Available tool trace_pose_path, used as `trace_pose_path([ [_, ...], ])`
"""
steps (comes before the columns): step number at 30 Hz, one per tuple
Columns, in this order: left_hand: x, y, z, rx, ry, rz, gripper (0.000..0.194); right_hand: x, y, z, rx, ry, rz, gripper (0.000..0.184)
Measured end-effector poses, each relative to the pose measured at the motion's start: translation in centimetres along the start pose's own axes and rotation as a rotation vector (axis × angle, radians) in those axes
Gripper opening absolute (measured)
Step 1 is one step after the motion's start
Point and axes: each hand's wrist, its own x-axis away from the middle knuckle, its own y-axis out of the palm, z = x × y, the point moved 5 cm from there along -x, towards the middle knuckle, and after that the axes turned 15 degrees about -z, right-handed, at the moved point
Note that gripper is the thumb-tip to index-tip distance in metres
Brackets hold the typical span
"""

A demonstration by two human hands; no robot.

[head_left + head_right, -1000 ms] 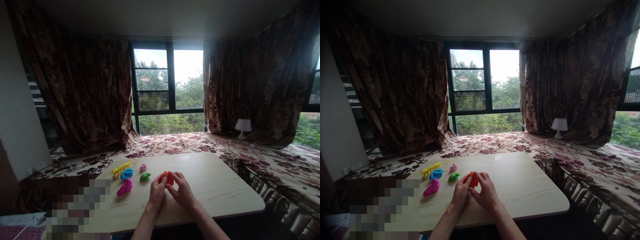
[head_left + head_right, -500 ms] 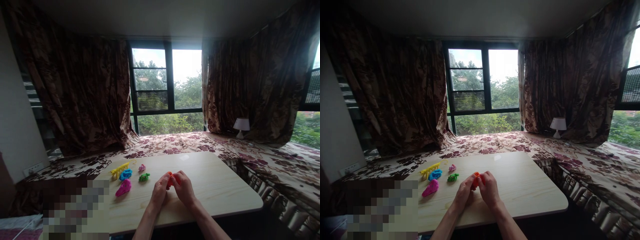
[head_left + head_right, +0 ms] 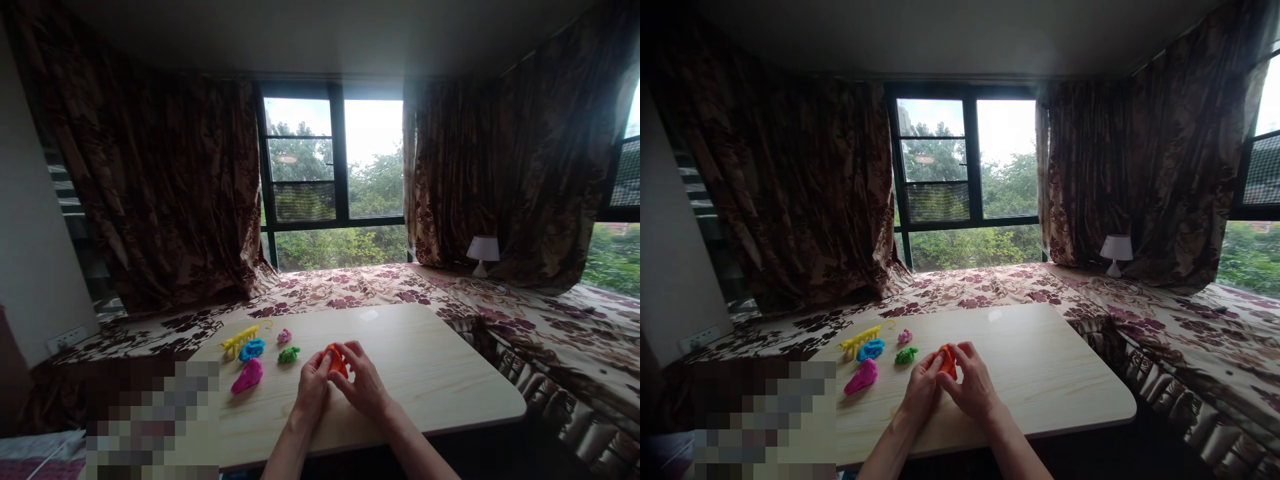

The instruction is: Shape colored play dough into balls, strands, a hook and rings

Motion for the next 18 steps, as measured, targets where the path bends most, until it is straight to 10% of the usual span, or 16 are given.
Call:
trace_pose_path([
  [8, 0.3, 1.0, 0.0, -0.141, -0.088, -0.025, 0.038, 0.0, -0.1, 0.3, 0.209, 0.102, 0.074, 0.019],
  [18, 0.3, 2.4, 0.1, -0.358, -0.125, -0.146, 0.044, 0.0, -0.3, 3.9, 0.215, 0.370, 0.257, 0.040],
])
